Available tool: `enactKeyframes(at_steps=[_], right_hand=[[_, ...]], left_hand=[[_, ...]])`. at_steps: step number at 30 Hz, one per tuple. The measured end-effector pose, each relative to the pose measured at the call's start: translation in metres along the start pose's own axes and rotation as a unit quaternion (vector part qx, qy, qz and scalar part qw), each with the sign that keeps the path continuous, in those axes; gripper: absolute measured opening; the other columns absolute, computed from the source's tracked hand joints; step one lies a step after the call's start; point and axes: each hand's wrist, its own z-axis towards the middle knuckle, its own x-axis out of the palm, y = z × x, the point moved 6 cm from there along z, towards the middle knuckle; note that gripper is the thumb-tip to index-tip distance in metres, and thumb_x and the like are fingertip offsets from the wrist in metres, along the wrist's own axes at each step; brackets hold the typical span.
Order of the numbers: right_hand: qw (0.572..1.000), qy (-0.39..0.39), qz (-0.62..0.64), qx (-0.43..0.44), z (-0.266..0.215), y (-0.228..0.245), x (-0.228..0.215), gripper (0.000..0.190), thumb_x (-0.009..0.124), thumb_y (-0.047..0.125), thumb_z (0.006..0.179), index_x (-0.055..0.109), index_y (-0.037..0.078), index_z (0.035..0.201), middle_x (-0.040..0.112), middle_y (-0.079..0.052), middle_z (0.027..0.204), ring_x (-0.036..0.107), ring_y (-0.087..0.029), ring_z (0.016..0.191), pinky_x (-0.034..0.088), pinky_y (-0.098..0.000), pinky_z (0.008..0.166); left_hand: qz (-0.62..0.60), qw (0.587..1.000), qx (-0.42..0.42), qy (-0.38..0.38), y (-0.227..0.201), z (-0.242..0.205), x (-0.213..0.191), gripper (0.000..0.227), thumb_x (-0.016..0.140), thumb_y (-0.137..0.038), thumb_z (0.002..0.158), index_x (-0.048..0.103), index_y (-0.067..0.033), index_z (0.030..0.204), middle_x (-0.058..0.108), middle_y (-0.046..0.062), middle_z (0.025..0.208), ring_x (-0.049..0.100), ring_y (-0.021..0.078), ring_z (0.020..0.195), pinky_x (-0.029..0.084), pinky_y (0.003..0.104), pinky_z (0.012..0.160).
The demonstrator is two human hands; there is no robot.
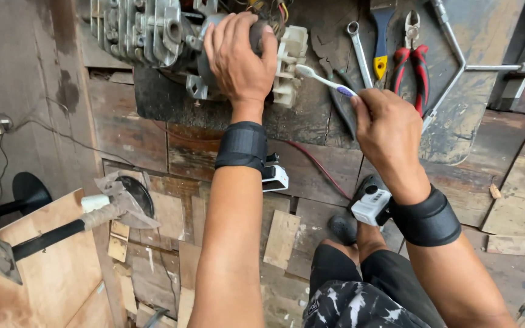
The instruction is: Cleaning and assembling an air compressor motor component using a toothbrush and various tools.
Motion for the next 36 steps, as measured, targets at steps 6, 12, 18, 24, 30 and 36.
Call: enactKeyframes(at_steps=[6, 12, 18, 24, 30, 36], right_hand=[[1.0, -0.001, -0.016, -0.018, 0.03, 0.008, 0.027, 0.019, 0.07, 0.02, 0.103, 0.07, 0.006, 0.09, 0.064, -0.015, 0.08, 0.064, -0.039, 0.075, 0.047, -0.0493, 0.065], [1.0, -0.008, -0.015, 0.002, 0.022, 0.01, 0.021, 0.017, 0.07, 0.021, 0.101, 0.072, 0.007, 0.091, 0.062, -0.015, 0.077, 0.063, -0.038, 0.07, 0.045, -0.0481, 0.06], [1.0, -0.008, -0.005, -0.008, 0.028, 0.006, 0.014, 0.016, 0.07, 0.021, 0.1, 0.072, 0.008, 0.09, 0.062, -0.013, 0.077, 0.064, -0.037, 0.072, 0.046, -0.0476, 0.06], [1.0, -0.004, 0.025, -0.01, 0.028, 0.007, 0.026, 0.017, 0.069, 0.021, 0.101, 0.072, 0.007, 0.091, 0.065, -0.014, 0.081, 0.064, -0.038, 0.074, 0.047, -0.0476, 0.062], [1.0, -0.017, -0.013, 0.016, 0.012, -0.008, 0.011, 0.015, 0.071, 0.02, 0.101, 0.071, 0.007, 0.093, 0.064, -0.014, 0.081, 0.064, -0.038, 0.074, 0.048, -0.0475, 0.064], [0.998, -0.018, -0.058, 0.0, 0.006, 0.004, -0.003, 0.014, 0.074, 0.02, 0.101, 0.072, 0.008, 0.093, 0.057, -0.013, 0.079, 0.061, -0.035, 0.074, 0.044, -0.0465, 0.063]], left_hand=[[0.004, 1.0, -0.008, 0.016, -0.008, 0.007, -0.001, 0.028, 0.07, -0.029, 0.09, 0.071, -0.0079, 0.108, 0.073, 0.008, 0.117, 0.062, 0.0288, 0.122, 0.032, 0.05, 0.121], [0.02, 0.999, -0.022, 0.024, -0.008, 0.008, -0.001, 0.029, 0.071, -0.028, 0.088, 0.071, -0.0075, 0.108, 0.073, 0.008, 0.117, 0.062, 0.0289, 0.122, 0.033, 0.05, 0.121], [0.019, 0.999, -0.018, 0.031, -0.012, 0.01, -0.002, 0.028, 0.071, -0.027, 0.087, 0.072, -0.0076, 0.108, 0.073, 0.009, 0.117, 0.062, 0.0294, 0.121, 0.033, 0.05, 0.12], [0.023, 0.999, -0.018, 0.026, -0.013, 0.009, -0.005, 0.027, 0.07, -0.025, 0.088, 0.072, -0.0062, 0.108, 0.073, 0.009, 0.118, 0.062, 0.0298, 0.122, 0.034, 0.049, 0.121], [0.021, 0.999, -0.025, 0.03, -0.014, 0.01, -0.004, 0.026, 0.07, -0.024, 0.087, 0.073, -0.0071, 0.106, 0.074, 0.008, 0.117, 0.063, 0.0283, 0.121, 0.034, 0.049, 0.12], [0.014, 0.999, -0.031, 0.02, -0.007, 0.005, -0.003, 0.025, 0.07, -0.024, 0.088, 0.073, -0.0079, 0.106, 0.074, 0.007, 0.116, 0.063, 0.0281, 0.121, 0.034, 0.049, 0.121]])
